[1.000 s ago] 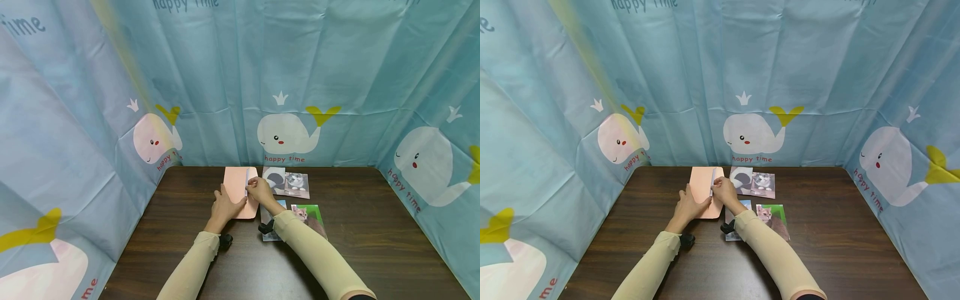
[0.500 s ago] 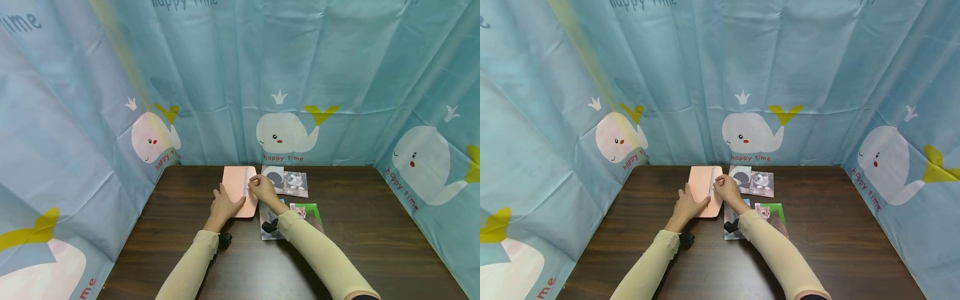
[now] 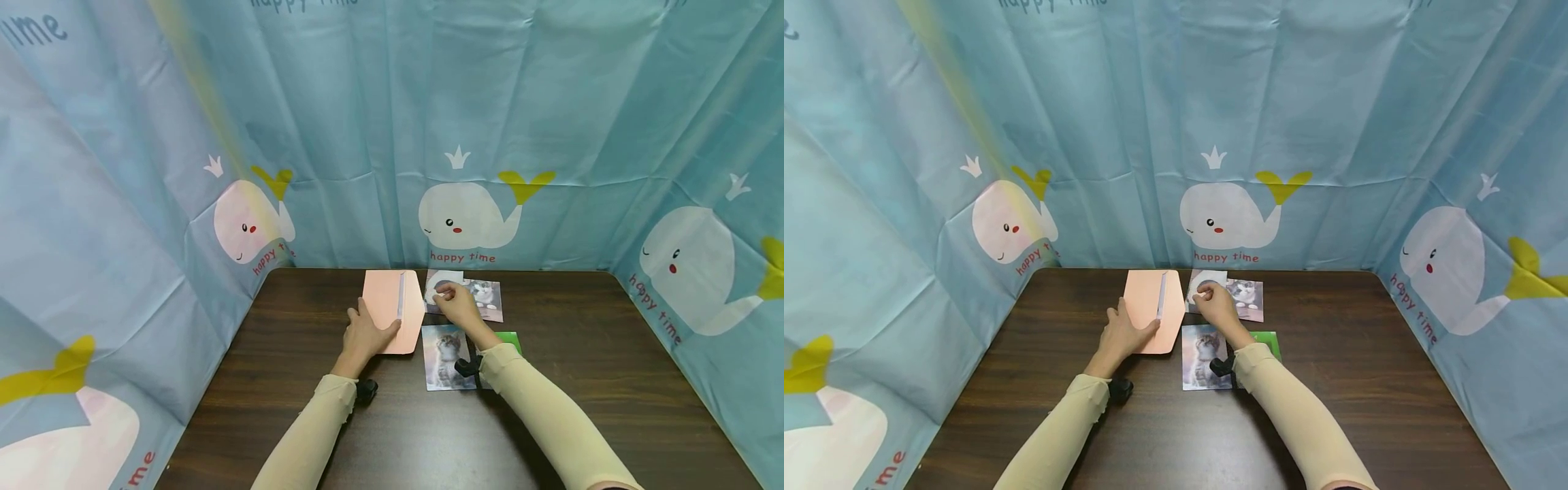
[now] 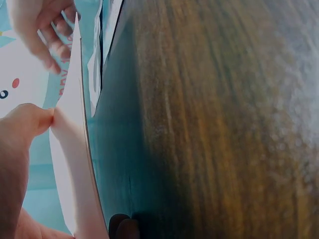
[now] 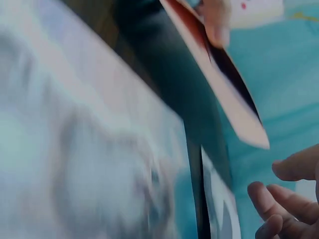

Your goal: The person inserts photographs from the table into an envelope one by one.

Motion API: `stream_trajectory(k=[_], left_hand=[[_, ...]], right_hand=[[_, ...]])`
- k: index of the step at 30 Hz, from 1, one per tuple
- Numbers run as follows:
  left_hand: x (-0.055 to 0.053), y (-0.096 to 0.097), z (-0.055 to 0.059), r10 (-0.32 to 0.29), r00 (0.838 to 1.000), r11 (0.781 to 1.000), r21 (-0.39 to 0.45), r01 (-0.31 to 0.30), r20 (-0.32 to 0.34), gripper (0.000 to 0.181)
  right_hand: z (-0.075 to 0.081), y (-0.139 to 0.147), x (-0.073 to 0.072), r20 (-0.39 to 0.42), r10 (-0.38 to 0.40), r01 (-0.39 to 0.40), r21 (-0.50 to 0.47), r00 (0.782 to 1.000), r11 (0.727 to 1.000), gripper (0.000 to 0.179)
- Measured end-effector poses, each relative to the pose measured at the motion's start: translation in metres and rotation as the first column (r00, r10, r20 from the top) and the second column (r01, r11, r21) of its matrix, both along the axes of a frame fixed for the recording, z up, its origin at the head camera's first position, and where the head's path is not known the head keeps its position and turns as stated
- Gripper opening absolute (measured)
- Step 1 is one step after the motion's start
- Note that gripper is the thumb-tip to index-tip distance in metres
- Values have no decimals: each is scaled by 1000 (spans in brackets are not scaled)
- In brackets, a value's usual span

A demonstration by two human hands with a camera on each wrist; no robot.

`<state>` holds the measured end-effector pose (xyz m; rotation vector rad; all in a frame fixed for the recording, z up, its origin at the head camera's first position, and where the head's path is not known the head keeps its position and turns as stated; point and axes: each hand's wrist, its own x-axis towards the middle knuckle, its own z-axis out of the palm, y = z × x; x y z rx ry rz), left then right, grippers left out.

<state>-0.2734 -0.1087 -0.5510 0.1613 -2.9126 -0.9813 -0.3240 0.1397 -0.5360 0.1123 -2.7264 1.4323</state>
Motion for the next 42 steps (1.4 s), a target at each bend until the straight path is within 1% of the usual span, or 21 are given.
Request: stream_trajectory(k=[6, 9, 14, 17, 21, 25, 28, 36, 39, 42], left_hand=[[-2, -1, 1, -2, 1000, 1000, -1, 2, -6, 123], [-2, -1, 0, -3, 1000, 1000, -3, 3, 4, 123], [-2, -1, -2, 0, 1000, 1000, 0, 0, 21, 124], [-2, -1, -3, -2, 1000, 1000, 2, 2, 27, 124], [-2, -1, -4, 0, 999, 1000, -1, 0, 38, 125], [-2, -1, -4, 2, 999, 1000, -1, -2, 36, 126], [-2, -1, -3, 0, 1000, 1000, -4, 0, 31, 126], [-2, -1, -4, 1, 1000, 1000, -3, -1, 23, 125], [-2, 0, -4, 0, 1000, 1000, 1, 0, 28, 126], [-2, 0, -4, 2, 999, 1000, -1, -2, 32, 126]], right_hand=[[0, 37, 0, -3, -47, 47, 47, 999, 998, 32], [1, 54, 0, 0, -79, 78, 80, 997, 994, 35], [0, 78, 3, 16, -124, 121, 140, 992, 983, 43], [-3, 91, 5, 29, -145, 139, 167, 989, 976, 45], [-7, 104, 6, 57, -176, 160, 223, 983, 962, 54], [-11, 113, 7, 85, -226, 193, 293, 970, 936, 63], [-12, 116, 7, 110, -248, 200, 332, 962, 922, 69], [-17, 120, 7, 164, -262, 189, 360, 951, 914, 82], [-18, 118, 7, 170, -270, 194, 364, 948, 911, 85], [-18, 116, 5, 158, -273, 200, 367, 949, 908, 87]])
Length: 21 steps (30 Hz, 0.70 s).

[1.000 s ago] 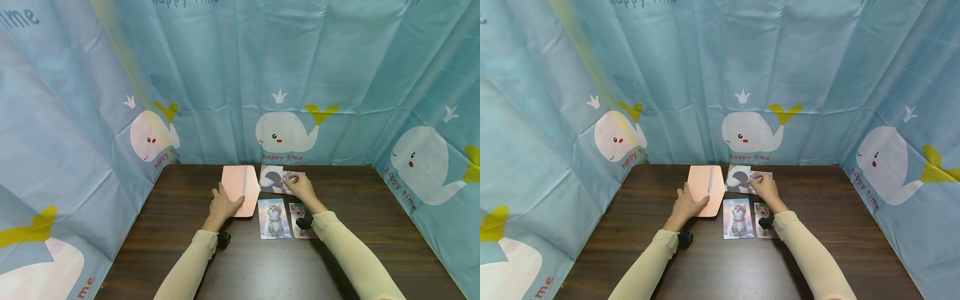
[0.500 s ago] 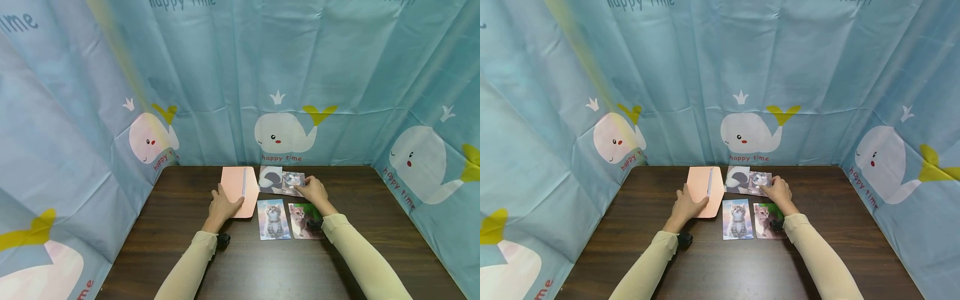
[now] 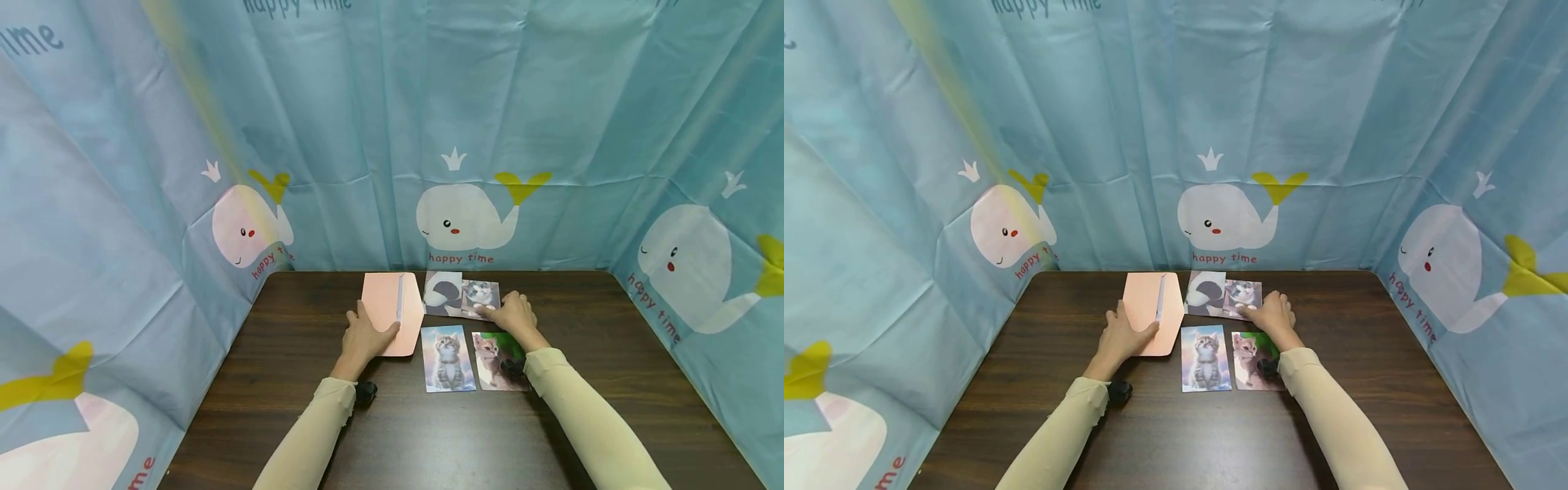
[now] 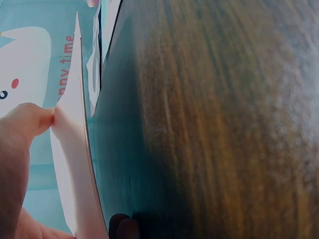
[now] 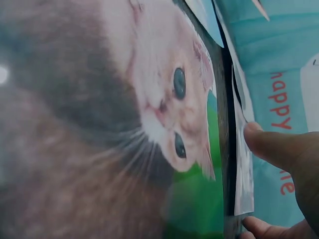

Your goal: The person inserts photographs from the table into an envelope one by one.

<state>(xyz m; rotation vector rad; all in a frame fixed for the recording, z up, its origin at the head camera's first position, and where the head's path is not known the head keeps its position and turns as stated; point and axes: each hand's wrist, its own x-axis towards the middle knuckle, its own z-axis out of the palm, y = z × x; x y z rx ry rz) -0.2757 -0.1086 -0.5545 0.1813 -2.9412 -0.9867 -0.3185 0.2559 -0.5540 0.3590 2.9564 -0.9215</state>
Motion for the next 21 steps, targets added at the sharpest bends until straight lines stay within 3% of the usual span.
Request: stream_trajectory(k=[8, 21], left_hand=[[0, 0, -1, -1, 1000, 1000, 2, 1, 0, 126], [0, 0, -1, 3, 1000, 1000, 2, -3, 2, 126]], right_hand=[[-2, -5, -1, -10, 14, -13, 58, 1000, 998, 80], [0, -7, 0, 21, 5, -7, 61, 1000, 998, 91]])
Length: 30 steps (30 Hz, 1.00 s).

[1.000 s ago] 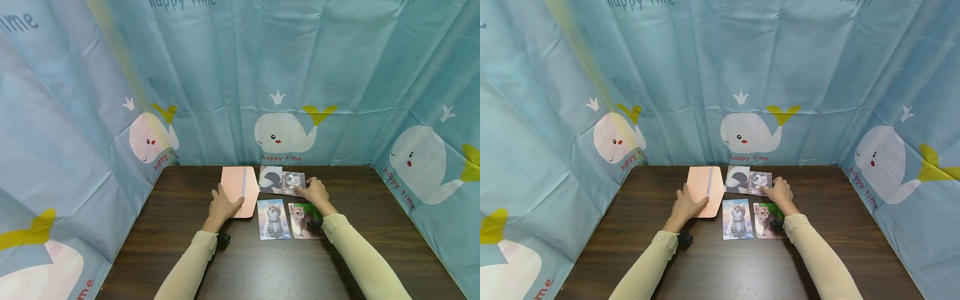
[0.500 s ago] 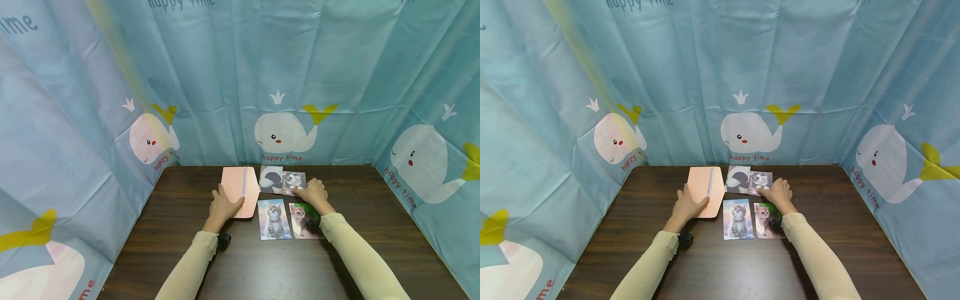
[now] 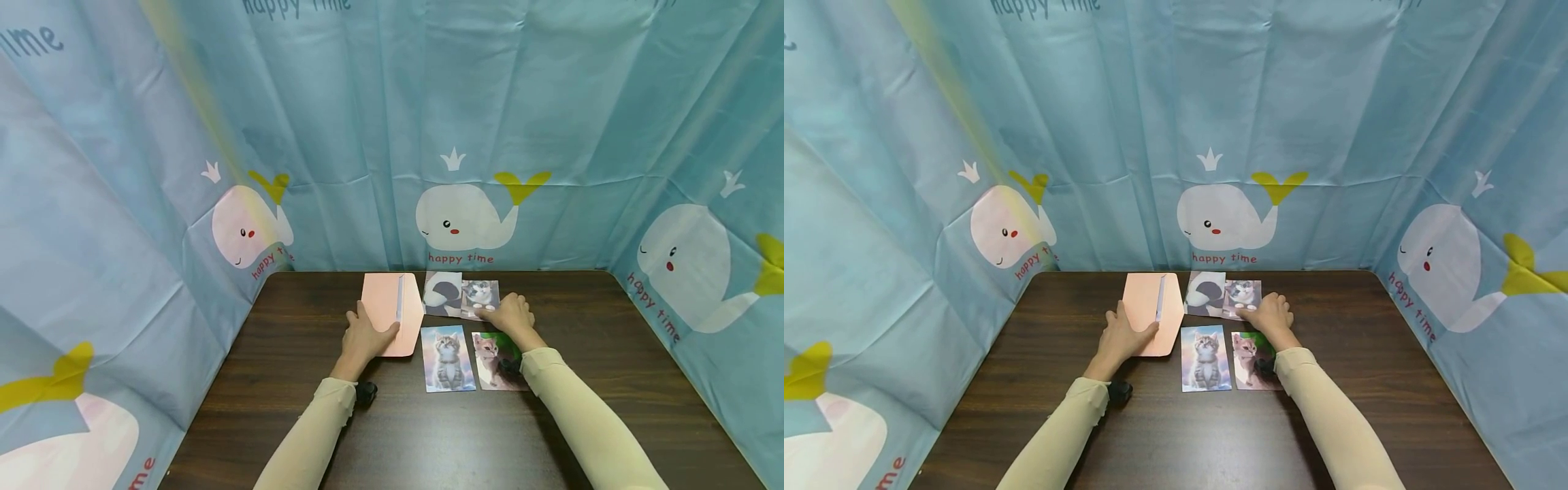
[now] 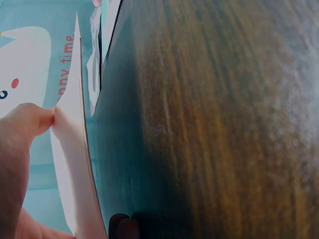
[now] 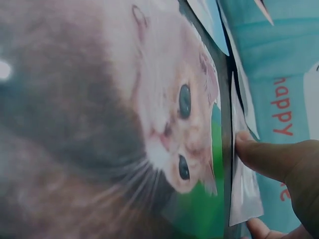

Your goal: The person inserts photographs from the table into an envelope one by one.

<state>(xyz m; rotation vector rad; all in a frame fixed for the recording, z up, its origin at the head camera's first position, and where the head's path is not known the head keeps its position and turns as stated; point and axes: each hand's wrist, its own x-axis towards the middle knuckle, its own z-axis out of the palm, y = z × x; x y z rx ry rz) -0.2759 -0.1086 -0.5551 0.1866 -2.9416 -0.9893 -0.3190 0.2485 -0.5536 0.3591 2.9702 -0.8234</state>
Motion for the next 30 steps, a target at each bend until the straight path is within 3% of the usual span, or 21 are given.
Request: stream_trajectory(k=[13, 25, 30], left_hand=[[1, 0, 2, -4, 1000, 1000, 9, 4, -8, 126], [2, 0, 1, -6, 1000, 1000, 4, 6, -26, 125], [3, -1, 2, -9, 1000, 1000, 4, 9, -20, 124]], right_hand=[[2, 0, 4, -50, -34, 31, -61, 998, 998, 65], [15, 16, 6, -22, -24, 22, -79, 999, 997, 47], [19, 23, 9, -114, 16, -31, -133, 993, 991, 43]])
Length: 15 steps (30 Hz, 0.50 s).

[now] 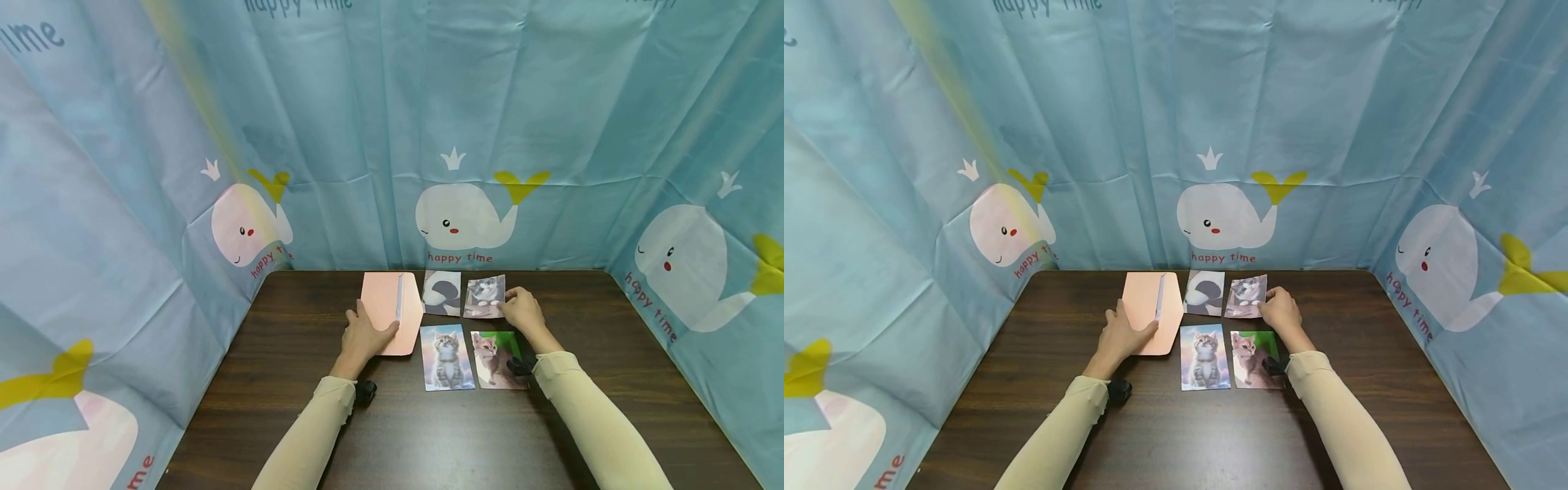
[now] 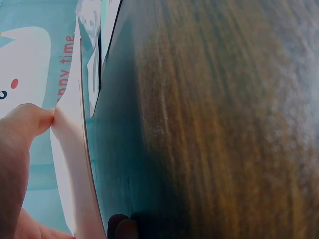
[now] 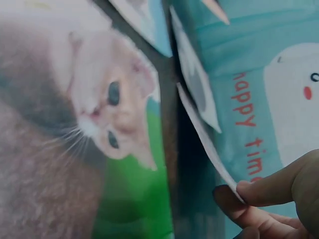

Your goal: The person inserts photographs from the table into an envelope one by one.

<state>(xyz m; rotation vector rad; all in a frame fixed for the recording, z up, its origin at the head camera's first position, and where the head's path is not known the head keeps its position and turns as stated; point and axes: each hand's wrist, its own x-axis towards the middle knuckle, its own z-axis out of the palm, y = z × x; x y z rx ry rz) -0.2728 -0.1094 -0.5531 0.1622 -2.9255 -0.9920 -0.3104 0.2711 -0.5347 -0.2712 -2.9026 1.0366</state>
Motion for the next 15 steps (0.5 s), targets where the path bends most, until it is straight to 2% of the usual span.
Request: stream_trajectory(k=[6, 11, 15], left_hand=[[-1, 0, 0, 1, 1000, 1000, 6, -1, -2, 124], [-1, 1, 0, 1, 1000, 1000, -1, -1, -8, 124], [-2, 1, -1, 1, 1000, 1000, -3, -1, -4, 124]], right_hand=[[10, -4, 6, -132, 1, -9, -60, 991, 998, 31], [16, -9, 9, -173, -12, -8, -114, 985, 993, 33], [18, -17, 11, -173, -11, -21, -183, 985, 983, 35]])
